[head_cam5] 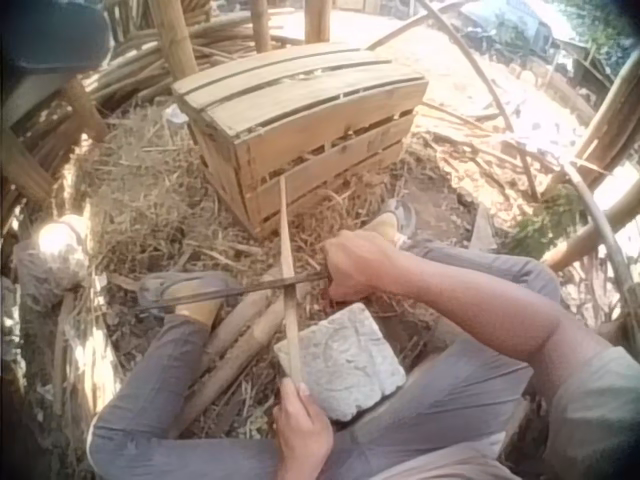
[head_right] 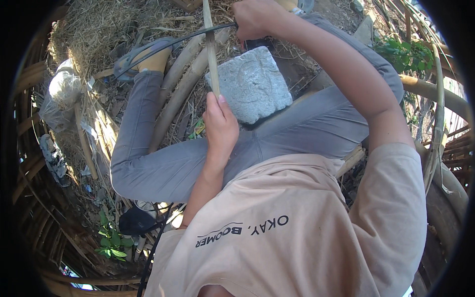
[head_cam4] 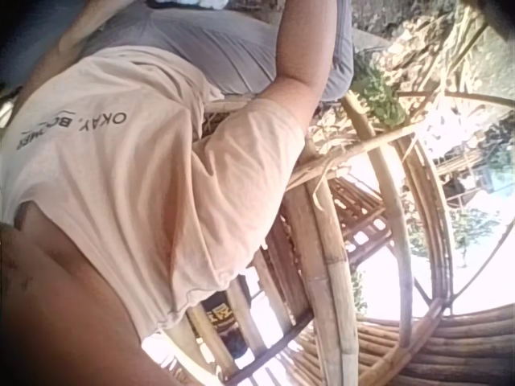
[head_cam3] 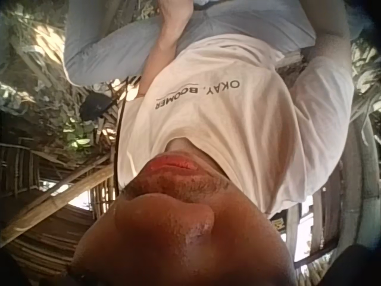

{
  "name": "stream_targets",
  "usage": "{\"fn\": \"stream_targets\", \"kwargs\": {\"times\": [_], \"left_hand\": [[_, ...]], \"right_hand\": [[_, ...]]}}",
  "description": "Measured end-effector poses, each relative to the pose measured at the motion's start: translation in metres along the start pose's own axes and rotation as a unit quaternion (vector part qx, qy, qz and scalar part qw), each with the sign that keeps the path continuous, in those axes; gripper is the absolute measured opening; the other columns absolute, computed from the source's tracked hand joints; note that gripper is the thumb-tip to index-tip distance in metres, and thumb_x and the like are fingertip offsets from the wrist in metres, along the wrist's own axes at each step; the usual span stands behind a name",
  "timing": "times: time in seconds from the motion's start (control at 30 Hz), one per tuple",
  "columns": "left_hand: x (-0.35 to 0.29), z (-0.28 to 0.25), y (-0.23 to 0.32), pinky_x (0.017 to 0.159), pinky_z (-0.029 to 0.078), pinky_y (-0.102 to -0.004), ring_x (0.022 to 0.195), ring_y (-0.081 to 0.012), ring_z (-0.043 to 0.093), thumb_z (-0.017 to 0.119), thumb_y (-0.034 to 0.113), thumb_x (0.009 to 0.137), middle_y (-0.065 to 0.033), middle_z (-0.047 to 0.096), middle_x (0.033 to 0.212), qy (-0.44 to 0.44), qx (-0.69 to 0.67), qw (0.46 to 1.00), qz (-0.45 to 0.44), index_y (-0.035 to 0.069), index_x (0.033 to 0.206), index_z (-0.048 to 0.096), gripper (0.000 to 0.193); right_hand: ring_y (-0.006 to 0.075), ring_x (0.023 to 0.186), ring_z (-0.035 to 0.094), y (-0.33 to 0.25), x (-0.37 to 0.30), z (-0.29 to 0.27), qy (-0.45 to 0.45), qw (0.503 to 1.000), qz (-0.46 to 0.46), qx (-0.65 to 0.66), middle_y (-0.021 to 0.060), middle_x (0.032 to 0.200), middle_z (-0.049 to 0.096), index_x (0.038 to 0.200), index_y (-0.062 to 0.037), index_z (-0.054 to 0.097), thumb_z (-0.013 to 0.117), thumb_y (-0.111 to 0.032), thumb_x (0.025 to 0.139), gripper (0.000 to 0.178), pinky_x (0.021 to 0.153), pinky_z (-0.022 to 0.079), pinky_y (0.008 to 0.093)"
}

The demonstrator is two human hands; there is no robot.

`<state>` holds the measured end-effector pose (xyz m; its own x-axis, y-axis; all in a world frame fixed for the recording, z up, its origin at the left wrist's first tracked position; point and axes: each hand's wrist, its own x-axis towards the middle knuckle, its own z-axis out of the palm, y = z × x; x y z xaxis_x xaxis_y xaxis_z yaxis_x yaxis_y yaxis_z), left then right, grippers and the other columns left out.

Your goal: The person shapes a thin bamboo stick by holding it in one hand and repeatedly scraping along its length with a curved knife.

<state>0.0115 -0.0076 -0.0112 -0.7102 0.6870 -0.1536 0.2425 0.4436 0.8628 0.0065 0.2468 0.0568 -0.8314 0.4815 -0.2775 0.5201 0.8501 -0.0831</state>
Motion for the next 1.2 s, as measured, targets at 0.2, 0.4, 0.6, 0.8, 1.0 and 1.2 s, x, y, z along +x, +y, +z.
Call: {"fn": "stream_targets", "kwargs": {"times": [0.2, 0.4, 0.6, 0.8, 1.0, 1.2], "left_hand": [[-0.001, -0.003, 0.002, 0.056, 0.037, -0.0530, 0.061, -0.0472, 0.056, 0.041, 0.015, 0.104, -0.0241, 0.053, 0.064, -0.007, -0.009, 1.000, -0.025, -0.001, 0.092, 0.044, 0.020], [-0.003, 0.004, 0.004, 0.060, 0.037, -0.0575, 0.065, -0.0505, 0.057, 0.042, 0.015, 0.103, -0.0272, 0.055, 0.066, -0.047, -0.010, 0.999, -0.019, -0.001, 0.093, 0.043, 0.019], [-0.007, 0.004, -0.001, 0.058, 0.040, -0.0540, 0.063, -0.0496, 0.057, 0.044, 0.017, 0.103, -0.0256, 0.056, 0.064, -0.074, -0.054, 0.996, -0.016, -0.001, 0.088, 0.047, 0.023], [-0.001, -0.001, -0.012, 0.044, 0.034, -0.0274, 0.049, -0.0067, 0.043, 0.043, 0.026, 0.107, 0.0016, 0.046, 0.060, -0.094, -0.153, 0.982, -0.051, 0.006, 0.085, 0.046, 0.031], [0.008, -0.025, 0.003, 0.037, 0.017, -0.0194, 0.044, -0.0021, 0.020, 0.037, 0.037, 0.108, 0.0073, 0.027, 0.059, -0.210, -0.491, 0.799, -0.276, 0.018, 0.080, 0.039, 0.034], [0.019, -0.034, -0.010, 0.035, 0.017, -0.0199, 0.044, -0.0028, 0.017, 0.032, 0.043, 0.108, 0.0079, 0.026, 0.056, -0.282, -0.636, 0.629, -0.347, 0.017, 0.078, 0.039, 0.041]], "right_hand": [[0.0424, 0.076, 0.070, 0.000, 0.001, -0.010, 0.039, 0.997, 0.053, -0.037, 0.0270, 0.076, 0.068, 0.072, 0.0044, 0.071, 0.068, -0.019, 0.064, 0.025, 0.068, 0.056, 0.0482], [0.0395, 0.075, 0.069, 0.036, -0.003, 0.010, 0.045, 0.998, 0.002, -0.044, 0.0229, 0.076, 0.068, 0.076, 0.0039, 0.068, 0.070, -0.015, 0.062, 0.023, 0.065, 0.054, 0.0455], [0.0363, 0.086, 0.067, 0.020, -0.028, 0.041, 0.038, 0.997, -0.073, 0.011, 0.0197, 0.082, 0.068, 0.091, 0.0009, 0.072, 0.067, -0.013, 0.063, 0.032, 0.078, 0.054, 0.0447], [0.0372, 0.081, 0.066, 0.023, -0.043, 0.043, 0.110, 0.986, -0.045, 0.116, 0.0207, 0.074, 0.065, 0.097, 0.0030, 0.072, 0.070, -0.018, 0.070, 0.034, 0.075, 0.053, 0.0441], [0.0376, 0.076, 0.068, 0.025, -0.060, 0.035, 0.108, 0.979, -0.019, 0.172, 0.0215, 0.073, 0.067, 0.096, 0.0015, 0.074, 0.071, -0.023, 0.070, 0.035, 0.073, 0.054, 0.0457], [0.0352, 0.062, 0.061, 0.020, -0.062, 0.069, 0.104, 0.971, -0.017, 0.215, 0.0170, 0.060, 0.059, 0.082, 0.0032, 0.070, 0.078, -0.032, 0.077, 0.036, 0.061, 0.047, 0.0433]]}}
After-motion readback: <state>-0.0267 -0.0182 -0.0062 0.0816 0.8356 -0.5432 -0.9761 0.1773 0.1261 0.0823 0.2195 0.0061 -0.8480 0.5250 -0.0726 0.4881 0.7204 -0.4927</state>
